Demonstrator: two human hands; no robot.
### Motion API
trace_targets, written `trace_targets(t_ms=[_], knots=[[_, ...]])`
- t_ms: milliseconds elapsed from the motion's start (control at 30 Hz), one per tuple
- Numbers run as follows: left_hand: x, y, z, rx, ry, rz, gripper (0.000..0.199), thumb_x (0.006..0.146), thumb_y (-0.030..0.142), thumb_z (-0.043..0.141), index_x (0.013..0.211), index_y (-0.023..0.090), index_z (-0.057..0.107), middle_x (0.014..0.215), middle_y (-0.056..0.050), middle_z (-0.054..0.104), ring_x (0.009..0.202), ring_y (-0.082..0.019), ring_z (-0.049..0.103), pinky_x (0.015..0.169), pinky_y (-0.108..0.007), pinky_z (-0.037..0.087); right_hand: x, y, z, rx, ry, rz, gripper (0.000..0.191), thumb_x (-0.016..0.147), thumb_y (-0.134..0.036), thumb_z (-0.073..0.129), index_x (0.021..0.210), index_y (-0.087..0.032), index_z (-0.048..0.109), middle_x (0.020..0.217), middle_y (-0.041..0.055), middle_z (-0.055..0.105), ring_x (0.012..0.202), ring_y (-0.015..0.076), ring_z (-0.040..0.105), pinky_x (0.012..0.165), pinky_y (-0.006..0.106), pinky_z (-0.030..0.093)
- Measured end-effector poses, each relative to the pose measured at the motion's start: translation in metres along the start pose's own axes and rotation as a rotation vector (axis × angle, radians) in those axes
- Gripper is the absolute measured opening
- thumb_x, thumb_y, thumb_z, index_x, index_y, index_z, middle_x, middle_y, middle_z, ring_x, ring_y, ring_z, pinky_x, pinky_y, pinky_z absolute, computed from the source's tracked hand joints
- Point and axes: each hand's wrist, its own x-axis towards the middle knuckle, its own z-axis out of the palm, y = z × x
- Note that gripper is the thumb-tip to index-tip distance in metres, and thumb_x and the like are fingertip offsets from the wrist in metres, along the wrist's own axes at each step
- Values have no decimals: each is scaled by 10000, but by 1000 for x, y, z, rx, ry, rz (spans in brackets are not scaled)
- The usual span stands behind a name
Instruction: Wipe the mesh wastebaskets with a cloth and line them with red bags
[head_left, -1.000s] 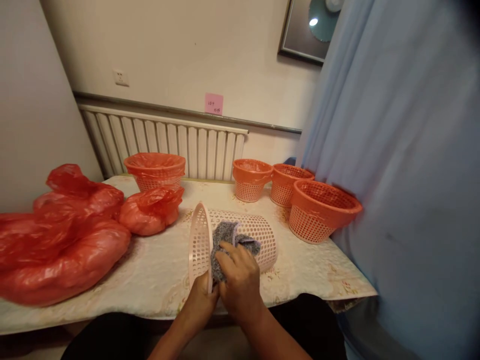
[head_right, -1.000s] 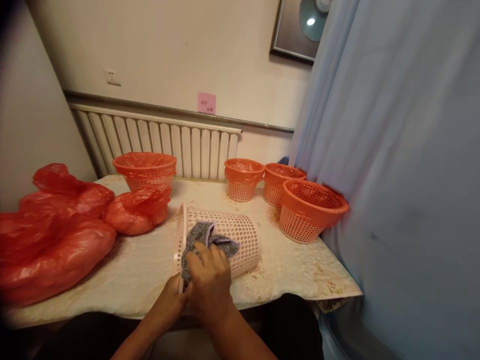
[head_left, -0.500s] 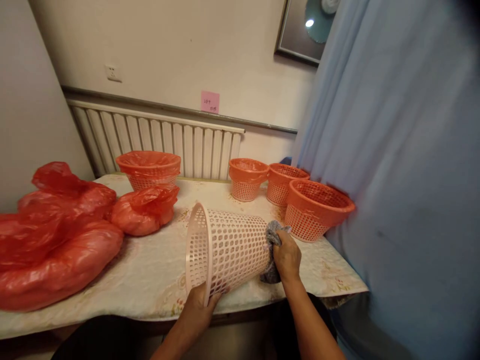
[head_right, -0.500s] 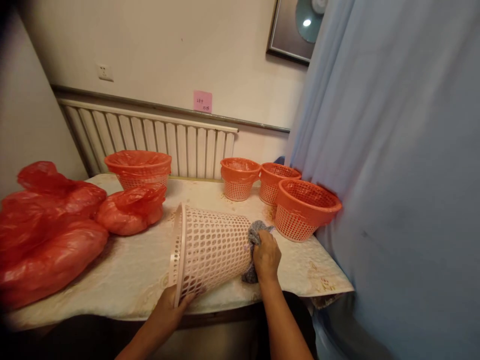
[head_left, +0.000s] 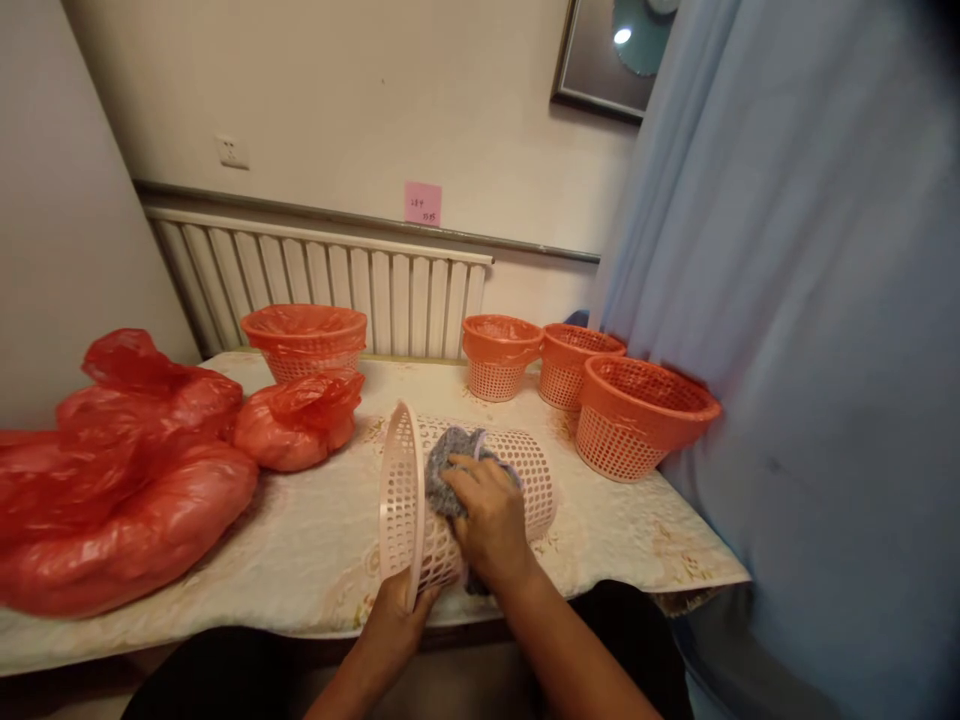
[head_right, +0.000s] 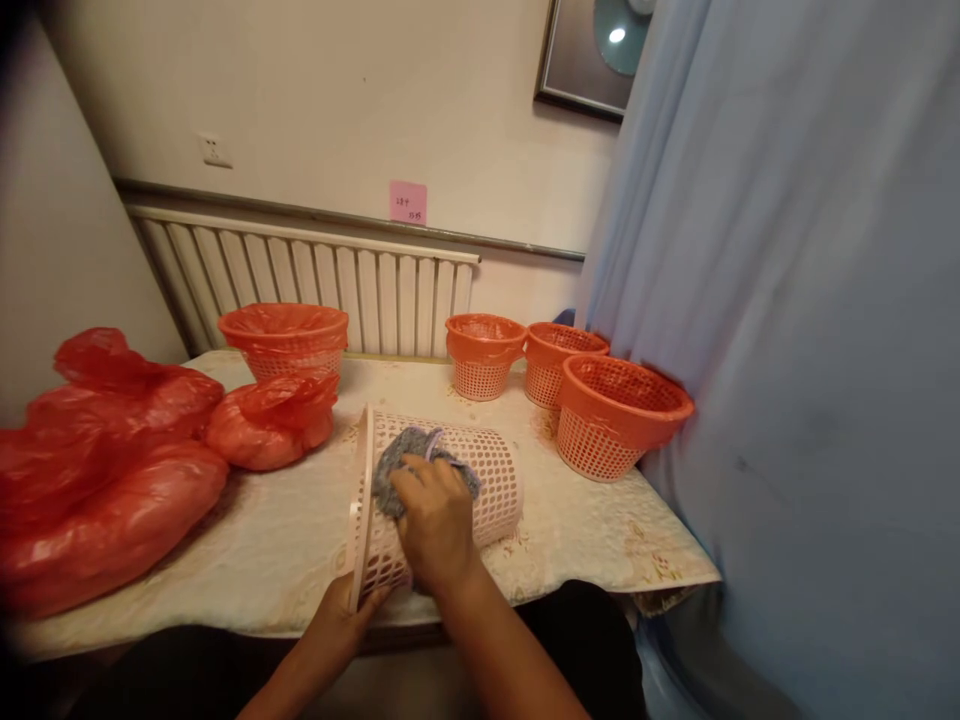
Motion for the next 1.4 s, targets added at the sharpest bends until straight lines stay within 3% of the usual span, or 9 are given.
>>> trace_targets(t_ms=[167,300,400,533,767,900,1133,1233,1400], knots=[[0,-4,0,18,-30,-18,343,864,375,522,1047,181,738,1091,-89,749,1040,-274,675,1003,-410,482,13,66,-6,-190,-27,162,327,730,-5,464,895,-224,643,994,19,676,901,182,533,811,277,385],[-3,-14,-2,28,-46,5,347,856,382,528,1063,194,735,1123,-83,739,1075,-277,662,1015,-409,472,-8,107,-15,-288,3,280,268,769,-45,453,880,-221,622,893,9,651,865,176,526,748,260,356],[-6,-16,-4,7,-48,-18,327,832,347,544,1052,197,734,1119,-81,741,1076,-284,662,1009,-415,475,-28,120,-20,-316,37,353,243,788,-73,456,895,-220,618,896,15,647,874,185,533,742,264,356],[-1,8,-7,-38,-42,-38,340,804,323,571,1081,182,711,1146,-92,728,1096,-295,648,1022,-434,460,-47,120,-17,-328,79,384,277,803,-81,451,978,-213,621,989,35,661,907,194,541,793,276,380],[24,68,-22,-195,116,-125,409,834,338,536,1163,108,618,1156,-138,705,1051,-280,659,953,-414,499,-65,101,-6,-290,85,373,380,748,-31,440,1039,-204,614,1044,48,655,956,204,536,868,301,415],[26,65,-22,-179,74,-97,380,819,299,542,1129,100,636,1131,-137,715,1062,-286,651,976,-429,479,-62,63,1,-183,102,325,426,708,-15,457,1052,-209,615,1104,51,654,1015,219,535,931,354,414],[14,57,-11,-167,87,-10,327,862,327,521,1092,125,637,1168,-114,702,1064,-276,641,978,-397,480,-30,-21,3,63,56,32,486,632,4,484,1021,-233,652,1196,28,651,989,242,545,888,386,416],[9,56,-11,-142,89,-41,348,868,366,522,1088,122,635,1150,-117,709,1043,-273,653,974,-387,483,-18,-13,1,93,9,-10,519,628,18,476,1038,-245,656,1193,10,657,982,222,559,888,362,423],[2,45,-5,-117,43,-39,337,877,352,506,1087,140,661,1119,-111,728,1056,-259,660,975,-365,485,-21,61,0,-32,12,106,454,677,1,482,1024,-225,666,1155,34,673,1048,212,568,943,351,427]])
